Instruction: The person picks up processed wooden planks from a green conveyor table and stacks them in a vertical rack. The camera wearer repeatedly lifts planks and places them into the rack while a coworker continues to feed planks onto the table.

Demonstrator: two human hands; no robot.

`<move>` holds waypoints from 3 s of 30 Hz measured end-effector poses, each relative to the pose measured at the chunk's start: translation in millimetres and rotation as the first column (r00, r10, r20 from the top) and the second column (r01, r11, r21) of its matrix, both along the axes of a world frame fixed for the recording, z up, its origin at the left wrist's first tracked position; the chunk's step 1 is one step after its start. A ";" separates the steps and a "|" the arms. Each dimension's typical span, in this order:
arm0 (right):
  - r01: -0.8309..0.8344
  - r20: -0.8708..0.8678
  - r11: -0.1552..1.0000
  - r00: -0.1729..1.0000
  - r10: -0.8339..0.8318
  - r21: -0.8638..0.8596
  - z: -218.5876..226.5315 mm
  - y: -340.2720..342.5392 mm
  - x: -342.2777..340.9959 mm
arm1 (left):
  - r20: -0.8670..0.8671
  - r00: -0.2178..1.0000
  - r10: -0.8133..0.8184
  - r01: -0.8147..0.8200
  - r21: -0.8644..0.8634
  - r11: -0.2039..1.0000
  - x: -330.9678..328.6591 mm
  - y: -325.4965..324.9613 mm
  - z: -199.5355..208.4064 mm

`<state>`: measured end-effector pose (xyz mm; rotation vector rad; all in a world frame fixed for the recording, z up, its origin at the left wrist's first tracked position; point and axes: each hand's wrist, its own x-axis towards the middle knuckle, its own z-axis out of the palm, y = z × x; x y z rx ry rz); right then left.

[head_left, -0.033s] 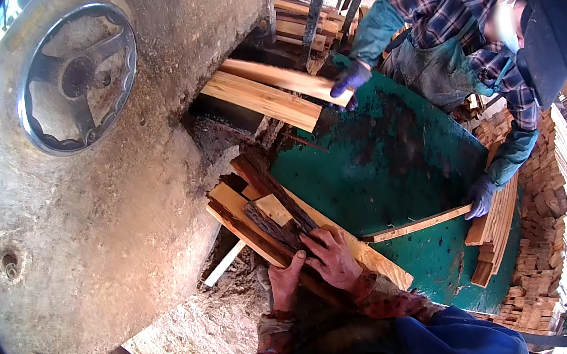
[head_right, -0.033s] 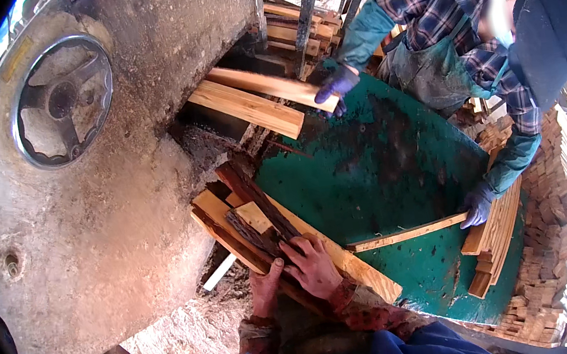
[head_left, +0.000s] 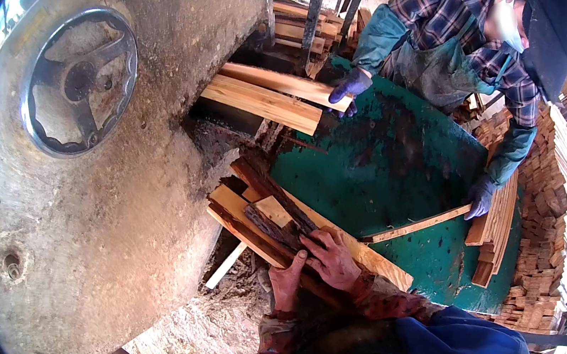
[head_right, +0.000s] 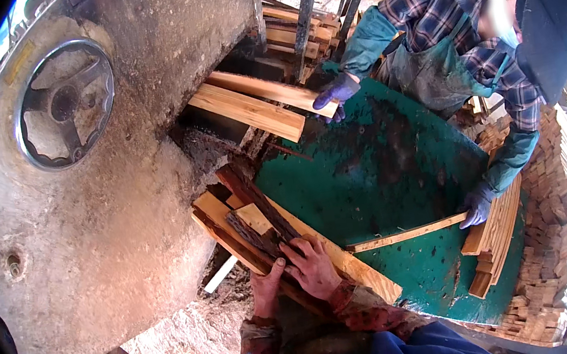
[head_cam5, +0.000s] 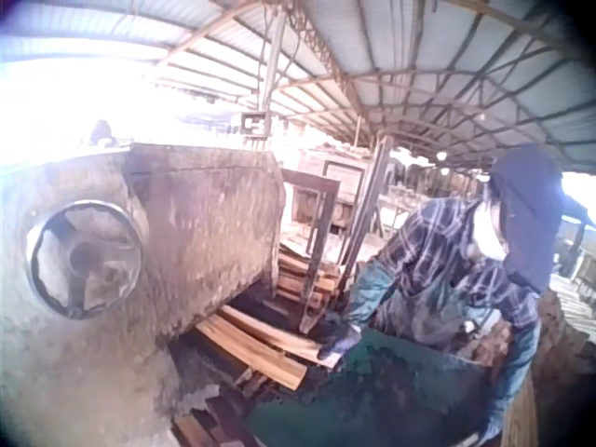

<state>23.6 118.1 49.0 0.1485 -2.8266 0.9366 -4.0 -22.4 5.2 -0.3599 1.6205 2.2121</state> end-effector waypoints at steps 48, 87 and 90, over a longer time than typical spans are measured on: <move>0.069 -0.030 0.998 0.997 -0.069 -0.007 -21.5 2.5 15.3 | 0.120 0.993 0.012 0.008 -0.165 0.986 1.6 1.7 -8.8; 0.033 -0.030 0.998 0.999 -0.034 -0.044 -14.2 5.8 11.7 | -0.014 0.997 0.073 -0.074 -0.092 0.993 2.8 8.3 2.1; 0.033 -0.031 0.999 0.999 -0.034 -0.036 -12.6 5.4 11.6 | -0.007 0.997 0.072 -0.072 -0.099 0.992 3.0 6.7 -2.2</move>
